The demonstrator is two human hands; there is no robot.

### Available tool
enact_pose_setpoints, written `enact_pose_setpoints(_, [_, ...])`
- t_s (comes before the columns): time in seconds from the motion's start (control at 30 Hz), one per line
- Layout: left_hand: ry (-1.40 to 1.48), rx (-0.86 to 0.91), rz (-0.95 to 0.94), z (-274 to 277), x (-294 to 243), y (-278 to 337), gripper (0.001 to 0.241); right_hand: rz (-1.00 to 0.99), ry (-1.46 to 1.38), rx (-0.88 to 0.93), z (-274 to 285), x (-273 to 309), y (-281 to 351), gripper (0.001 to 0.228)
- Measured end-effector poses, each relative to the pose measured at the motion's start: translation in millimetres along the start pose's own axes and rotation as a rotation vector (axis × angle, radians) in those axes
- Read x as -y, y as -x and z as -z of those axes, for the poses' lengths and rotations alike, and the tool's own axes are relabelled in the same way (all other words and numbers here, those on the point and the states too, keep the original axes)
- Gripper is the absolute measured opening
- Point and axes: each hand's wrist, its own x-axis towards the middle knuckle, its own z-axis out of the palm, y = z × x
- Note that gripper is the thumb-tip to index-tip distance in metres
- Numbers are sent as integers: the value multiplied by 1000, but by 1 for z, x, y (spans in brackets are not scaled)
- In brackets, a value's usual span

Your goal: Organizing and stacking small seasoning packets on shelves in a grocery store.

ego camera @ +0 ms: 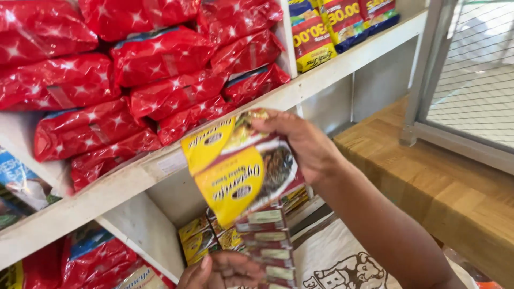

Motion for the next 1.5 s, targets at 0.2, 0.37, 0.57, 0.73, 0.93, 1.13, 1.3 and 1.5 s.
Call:
enact_pose_setpoints(0.2, [-111,-70,-36,-73,-49,-86,72,240,17,-3,10,54,-1,25])
enact_pose_setpoints(0.37, [-76,-123,-83,-87,-59,-132,74,342,72,-26,31,44,35,30])
enact_pose_setpoints(0.57, [222,-149,156,-68,-12,-157,81,309,432,-1,120,-47,127,33])
enact_pose_setpoints(0.73, [221,-238,353,-8,83,-133,50,-39,492,-109,175,-135,225,38])
enact_pose_setpoints(0.93, [60,-375,372,28,168,-77,40,-174,543,-211,186,-192,264,60])
enact_pose_setpoints(1.13, [-180,-329,359,49,206,-43,40,-294,376,-540,213,-222,264,62])
enact_pose_setpoints(1.3, [-238,-444,369,35,185,-48,36,-147,460,-637,206,-220,241,36])
enact_pose_setpoints(1.5, [-322,-742,211,13,167,-63,19,9,840,-643,199,-207,226,17])
